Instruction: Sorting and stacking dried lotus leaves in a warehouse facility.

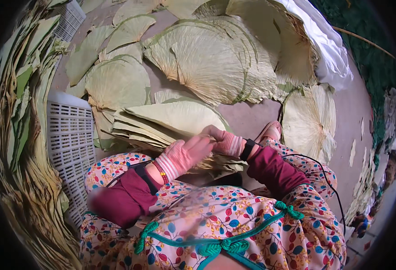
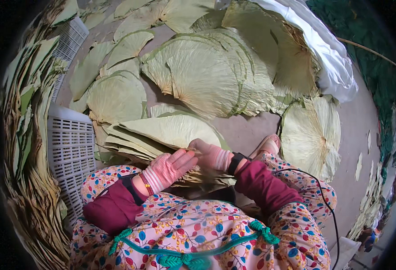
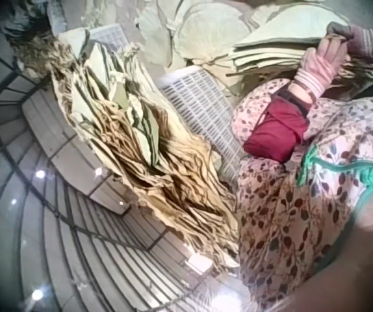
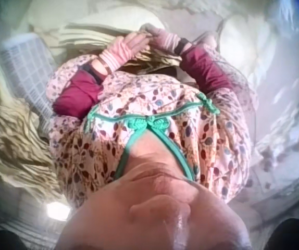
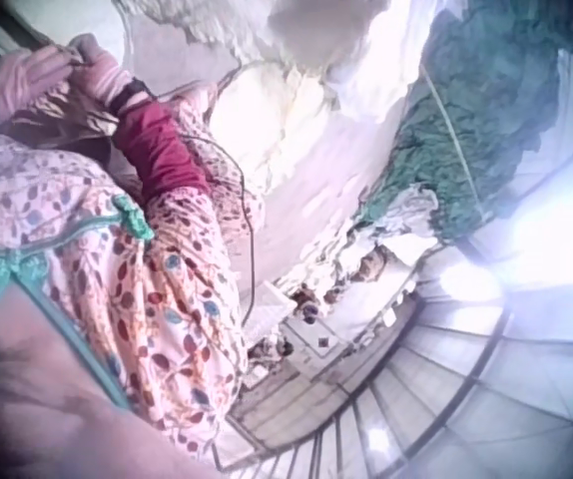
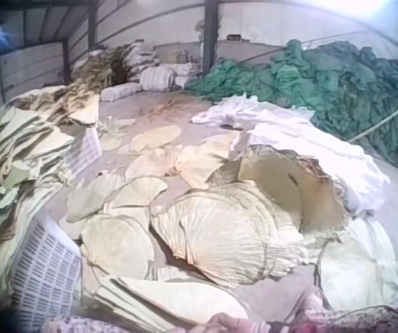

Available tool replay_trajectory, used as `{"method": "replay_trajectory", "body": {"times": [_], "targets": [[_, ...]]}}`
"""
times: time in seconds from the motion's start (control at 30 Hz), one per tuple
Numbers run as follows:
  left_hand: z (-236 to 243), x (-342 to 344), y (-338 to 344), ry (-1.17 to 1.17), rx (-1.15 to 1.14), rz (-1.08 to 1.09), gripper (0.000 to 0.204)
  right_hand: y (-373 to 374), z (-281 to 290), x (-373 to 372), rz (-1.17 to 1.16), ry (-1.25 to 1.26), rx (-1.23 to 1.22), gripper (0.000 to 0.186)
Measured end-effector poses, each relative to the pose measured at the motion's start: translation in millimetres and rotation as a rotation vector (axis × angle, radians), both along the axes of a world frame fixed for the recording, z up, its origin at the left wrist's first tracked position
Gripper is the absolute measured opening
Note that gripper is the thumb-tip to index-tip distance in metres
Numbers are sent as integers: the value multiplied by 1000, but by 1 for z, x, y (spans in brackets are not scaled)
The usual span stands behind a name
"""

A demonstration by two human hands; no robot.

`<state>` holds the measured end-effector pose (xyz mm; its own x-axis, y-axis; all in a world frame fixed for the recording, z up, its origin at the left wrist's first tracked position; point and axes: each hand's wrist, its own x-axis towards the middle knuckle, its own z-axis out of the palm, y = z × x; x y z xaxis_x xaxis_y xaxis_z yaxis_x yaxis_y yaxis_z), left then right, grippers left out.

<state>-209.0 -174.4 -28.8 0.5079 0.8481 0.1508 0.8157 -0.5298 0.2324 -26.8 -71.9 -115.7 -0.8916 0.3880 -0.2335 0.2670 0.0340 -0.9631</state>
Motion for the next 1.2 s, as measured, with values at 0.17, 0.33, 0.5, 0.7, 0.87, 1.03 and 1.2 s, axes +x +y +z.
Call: {"method": "replay_trajectory", "body": {"times": [0.17, 0.33, 0.5, 0.7, 0.87, 1.03, 1.2], "targets": [[-11, 8, -3, 18, 20, 9, 41, 0, 16, 8, 133, -154, -261, 34], [-12, 9, 2, 166, -195, 140, 44, -2, 26, 15, 140, -105, 10, 36], [-5, -6, 7, 93, -25, 212, 50, 9, 37, 51, -190, -68, 46, 36], [74, -40, 28, -76, 253, 499, 78, 83, 91, 125, -784, 256, 212, 55], [125, -64, 70, -813, 401, 519, 58, 116, 118, 171, -1116, 540, 29, 74], [121, -21, 143, -1615, -624, 480, 52, 165, 7, 254, -990, 590, -254, 76], [-116, -38, 165, -1349, -464, 192, 42, 135, -29, 146, -898, 28, -265, 75]]}}
